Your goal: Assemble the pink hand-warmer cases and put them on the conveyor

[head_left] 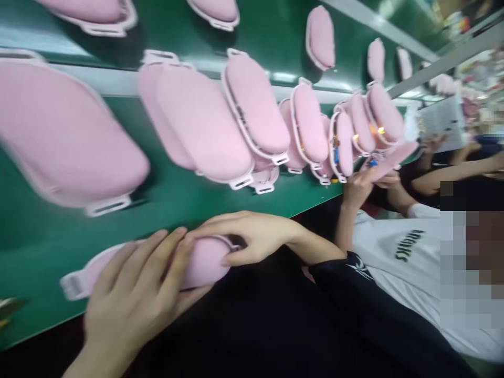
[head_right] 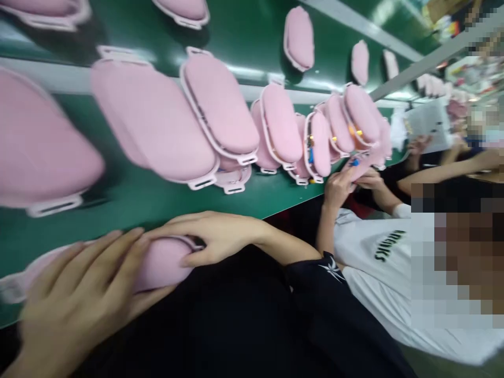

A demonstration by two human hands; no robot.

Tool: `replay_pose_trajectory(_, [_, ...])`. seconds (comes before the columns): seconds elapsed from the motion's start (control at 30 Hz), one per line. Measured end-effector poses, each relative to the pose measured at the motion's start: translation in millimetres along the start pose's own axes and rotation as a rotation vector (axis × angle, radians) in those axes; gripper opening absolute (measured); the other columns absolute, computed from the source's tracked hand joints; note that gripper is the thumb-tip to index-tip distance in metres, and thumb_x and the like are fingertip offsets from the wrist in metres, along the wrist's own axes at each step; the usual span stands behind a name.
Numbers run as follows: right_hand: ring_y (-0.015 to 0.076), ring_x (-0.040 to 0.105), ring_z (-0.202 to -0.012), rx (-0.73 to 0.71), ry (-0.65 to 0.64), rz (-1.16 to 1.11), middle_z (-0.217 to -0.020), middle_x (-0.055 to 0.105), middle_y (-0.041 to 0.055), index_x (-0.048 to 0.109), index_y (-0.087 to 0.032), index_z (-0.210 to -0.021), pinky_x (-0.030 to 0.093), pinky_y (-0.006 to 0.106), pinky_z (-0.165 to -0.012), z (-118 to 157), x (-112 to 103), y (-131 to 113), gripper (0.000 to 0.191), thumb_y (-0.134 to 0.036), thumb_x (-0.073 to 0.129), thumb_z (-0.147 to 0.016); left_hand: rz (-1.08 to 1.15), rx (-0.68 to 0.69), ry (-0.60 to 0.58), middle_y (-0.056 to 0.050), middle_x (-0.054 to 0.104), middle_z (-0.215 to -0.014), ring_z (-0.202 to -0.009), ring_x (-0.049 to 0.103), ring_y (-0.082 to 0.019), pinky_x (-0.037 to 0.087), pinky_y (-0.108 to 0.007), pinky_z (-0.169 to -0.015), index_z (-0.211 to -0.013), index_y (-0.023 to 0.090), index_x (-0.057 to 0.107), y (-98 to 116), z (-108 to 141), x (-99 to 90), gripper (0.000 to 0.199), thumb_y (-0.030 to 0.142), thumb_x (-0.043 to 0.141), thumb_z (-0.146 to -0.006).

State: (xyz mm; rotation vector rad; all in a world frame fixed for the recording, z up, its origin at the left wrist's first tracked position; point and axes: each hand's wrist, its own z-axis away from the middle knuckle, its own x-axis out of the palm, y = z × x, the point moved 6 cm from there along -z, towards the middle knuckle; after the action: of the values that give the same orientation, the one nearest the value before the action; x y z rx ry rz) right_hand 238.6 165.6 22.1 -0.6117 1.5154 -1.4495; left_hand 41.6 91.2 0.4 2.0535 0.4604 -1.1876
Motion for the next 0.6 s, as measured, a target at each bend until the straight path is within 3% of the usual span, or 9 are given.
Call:
replay_pose_trajectory(0.1, [0.0236, 0.065, -0.145, -0.036, 0.129, -0.010, -0.154, 0.066, 0.0152, 0.063, -0.018, -0.150, 0.050, 0.038, -0.126, 6, 8, 5, 0.057, -0.040, 0.077, -0.099, -0.179, 0.077, 0.101, -0.018, 0.078, -0.132, -0.118, 0.077, -0.039, 0.057, -0.052, -0.112, -0.155, 0.014, 0.059, 12, -15, -16.6, 0.080, 0.036, 0.092, -0.086])
replay_pose_trajectory(0.2, [0.0245, 0.069, -0.137, -0.051, 0.279, 0.031, -0.149, 0.069, 0.0161, 0.069, -0.017, -0.139, 0.055, 0.040, -0.122, 9, 8, 15, 0.057, -0.046, 0.085, -0.093, -0.132, 0.026, 0.143, -0.015, 0.079, -0.108, -0.097, 0.077, -0.035, 0.060, -0.051, -0.101, -0.155, 0.013, 0.059, 14, -17, -22.1, 0.083, 0.038, 0.096, -0.085])
replay_pose_trajectory(0.3, [0.0221, 0.075, -0.126, -0.124, 0.368, 0.011, -0.137, 0.076, 0.0144, 0.074, -0.015, -0.125, 0.061, 0.037, -0.114, 11, 8, 15, 0.044, -0.046, 0.084, -0.094, -0.186, -0.020, 0.009, -0.024, 0.076, -0.122, -0.107, 0.075, -0.041, 0.059, -0.055, -0.101, -0.154, 0.007, 0.057, 20, -21, -17.4, 0.082, 0.044, 0.090, -0.090])
replay_pose_trajectory(0.37, [0.0213, 0.076, -0.127, -0.162, 0.383, 0.014, -0.137, 0.077, 0.0144, 0.074, -0.015, -0.126, 0.061, 0.036, -0.115, 11, 10, 12, 0.037, -0.041, 0.078, -0.100, -0.221, 0.003, -0.035, -0.028, 0.074, -0.130, -0.114, 0.074, -0.043, 0.056, -0.056, -0.107, -0.153, 0.003, 0.057, 24, -27, -17.0, 0.077, 0.044, 0.084, -0.094])
replay_pose_trajectory(0.5, [0.0214, 0.075, -0.135, -0.118, 0.404, 0.105, -0.148, 0.075, 0.0141, 0.065, -0.016, -0.143, 0.061, 0.038, -0.117, 17, 23, 11, 0.043, -0.036, 0.069, -0.105, -0.184, 0.035, -0.083, -0.025, 0.075, -0.124, -0.108, 0.073, -0.041, 0.053, -0.058, -0.111, -0.146, 0.003, 0.061, 22, -45, -18.9, 0.065, 0.046, 0.076, -0.098])
replay_pose_trajectory(0.6, [0.0197, 0.080, -0.122, -0.113, 0.584, 0.323, -0.134, 0.082, 0.0094, 0.072, -0.020, -0.129, 0.066, 0.036, -0.108, 39, 23, 16, 0.030, -0.036, 0.067, -0.105, -0.175, 0.047, -0.155, -0.022, 0.073, -0.120, -0.104, 0.071, -0.043, 0.053, -0.062, -0.108, -0.144, 0.009, 0.063, 21, -53, -14.8, 0.057, 0.043, 0.069, -0.099])
